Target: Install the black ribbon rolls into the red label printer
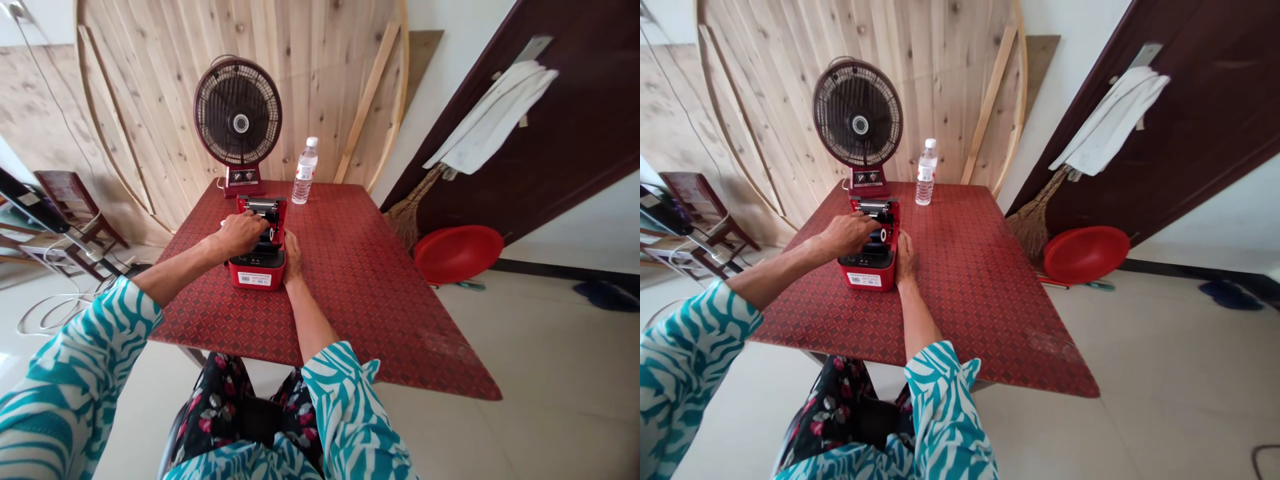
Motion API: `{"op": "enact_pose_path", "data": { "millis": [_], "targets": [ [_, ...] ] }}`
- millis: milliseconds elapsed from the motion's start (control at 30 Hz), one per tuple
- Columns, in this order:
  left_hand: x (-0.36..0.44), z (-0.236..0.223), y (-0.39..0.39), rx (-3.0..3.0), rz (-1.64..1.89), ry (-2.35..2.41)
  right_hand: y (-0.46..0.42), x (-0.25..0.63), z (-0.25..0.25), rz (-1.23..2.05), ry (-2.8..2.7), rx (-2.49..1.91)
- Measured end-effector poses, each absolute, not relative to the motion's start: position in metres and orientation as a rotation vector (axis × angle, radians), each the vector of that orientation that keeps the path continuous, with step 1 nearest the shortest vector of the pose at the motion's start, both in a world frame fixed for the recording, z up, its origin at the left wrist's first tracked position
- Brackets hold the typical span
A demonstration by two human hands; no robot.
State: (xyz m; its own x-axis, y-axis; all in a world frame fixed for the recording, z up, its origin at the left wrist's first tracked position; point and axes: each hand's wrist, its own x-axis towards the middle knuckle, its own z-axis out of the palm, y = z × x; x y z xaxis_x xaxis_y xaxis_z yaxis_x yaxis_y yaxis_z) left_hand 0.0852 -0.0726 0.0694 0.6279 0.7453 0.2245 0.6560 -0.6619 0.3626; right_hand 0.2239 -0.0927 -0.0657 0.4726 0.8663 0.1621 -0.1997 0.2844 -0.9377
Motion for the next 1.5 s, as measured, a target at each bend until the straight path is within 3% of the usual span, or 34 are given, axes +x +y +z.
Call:
{"op": "enact_pose_path", "data": {
  "millis": [133,300,467,767,1167,1400,1500],
  "targets": [
    [0.045,0.073,-0.060,2.355,0.900,1.130,-0.094,0.225,-0.065,0.812,-0.798,-1.065],
    [-0.005,0.039,-0.015,1.461,1.414,1.278,-0.096,0.226,-0.068,0.806,-0.797,-1.081],
    [-0.020,-0.012,0.008,1.319,1.469,1.366,-0.095,0.229,-0.070,0.783,-0.845,-1.089],
    [-0.027,-0.060,-0.001,1.606,1.200,1.412,-0.100,0.230,-0.063,0.750,-0.910,-1.151],
    [-0.022,-0.038,-0.013,1.823,1.221,1.334,-0.095,0.235,-0.075,0.689,-0.935,-1.138],
    [0.012,0.000,0.000,2.143,0.524,1.773,-0.094,0.235,-0.077,0.675,-0.949,-1.158],
    [0.019,0.007,0.005,2.134,0.392,1.849,-0.094,0.234,-0.077,0.640,-0.986,-1.176]
  ]
}}
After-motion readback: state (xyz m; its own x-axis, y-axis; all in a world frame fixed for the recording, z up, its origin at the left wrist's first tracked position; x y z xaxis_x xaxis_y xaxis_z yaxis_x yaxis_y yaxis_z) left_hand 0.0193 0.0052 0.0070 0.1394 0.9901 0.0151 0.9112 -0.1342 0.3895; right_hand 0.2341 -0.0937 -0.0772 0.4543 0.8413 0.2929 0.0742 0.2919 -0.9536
